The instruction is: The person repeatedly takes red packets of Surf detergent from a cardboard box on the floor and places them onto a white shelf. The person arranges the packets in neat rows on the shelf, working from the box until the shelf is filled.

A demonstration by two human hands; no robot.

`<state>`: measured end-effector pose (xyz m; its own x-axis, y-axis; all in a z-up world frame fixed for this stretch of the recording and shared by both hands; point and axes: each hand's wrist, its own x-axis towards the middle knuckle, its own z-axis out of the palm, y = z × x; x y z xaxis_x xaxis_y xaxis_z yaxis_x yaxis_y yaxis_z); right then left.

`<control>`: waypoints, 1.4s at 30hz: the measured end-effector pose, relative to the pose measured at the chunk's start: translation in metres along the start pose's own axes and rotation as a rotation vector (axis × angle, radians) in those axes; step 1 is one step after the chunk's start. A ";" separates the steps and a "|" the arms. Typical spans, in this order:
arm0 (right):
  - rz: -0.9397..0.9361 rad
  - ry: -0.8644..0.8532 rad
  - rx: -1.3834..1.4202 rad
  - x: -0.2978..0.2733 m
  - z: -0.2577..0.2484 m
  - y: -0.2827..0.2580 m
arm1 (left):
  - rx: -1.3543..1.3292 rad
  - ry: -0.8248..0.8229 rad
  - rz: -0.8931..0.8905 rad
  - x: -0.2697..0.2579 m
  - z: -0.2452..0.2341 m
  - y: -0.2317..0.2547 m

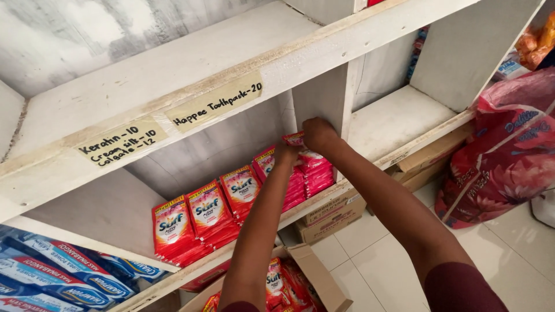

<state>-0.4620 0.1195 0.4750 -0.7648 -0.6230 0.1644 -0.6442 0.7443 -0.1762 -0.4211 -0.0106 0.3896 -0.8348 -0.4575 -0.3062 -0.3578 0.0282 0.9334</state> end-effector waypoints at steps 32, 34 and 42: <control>-0.419 0.169 -0.089 -0.029 0.074 0.004 | -0.169 -0.477 0.123 -0.235 -0.060 -0.080; -0.443 0.158 -0.115 -0.028 0.077 0.006 | -0.265 -0.518 0.106 -0.241 -0.053 -0.119; -0.311 0.086 0.240 -0.040 0.051 -0.011 | -0.411 -0.493 0.042 -0.272 -0.085 -0.282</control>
<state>-0.4254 0.1238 0.4214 -0.5354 -0.7796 0.3249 -0.8373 0.4395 -0.3253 -0.0579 0.0304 0.2258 -0.9739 0.0017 -0.2270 -0.2132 -0.3505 0.9120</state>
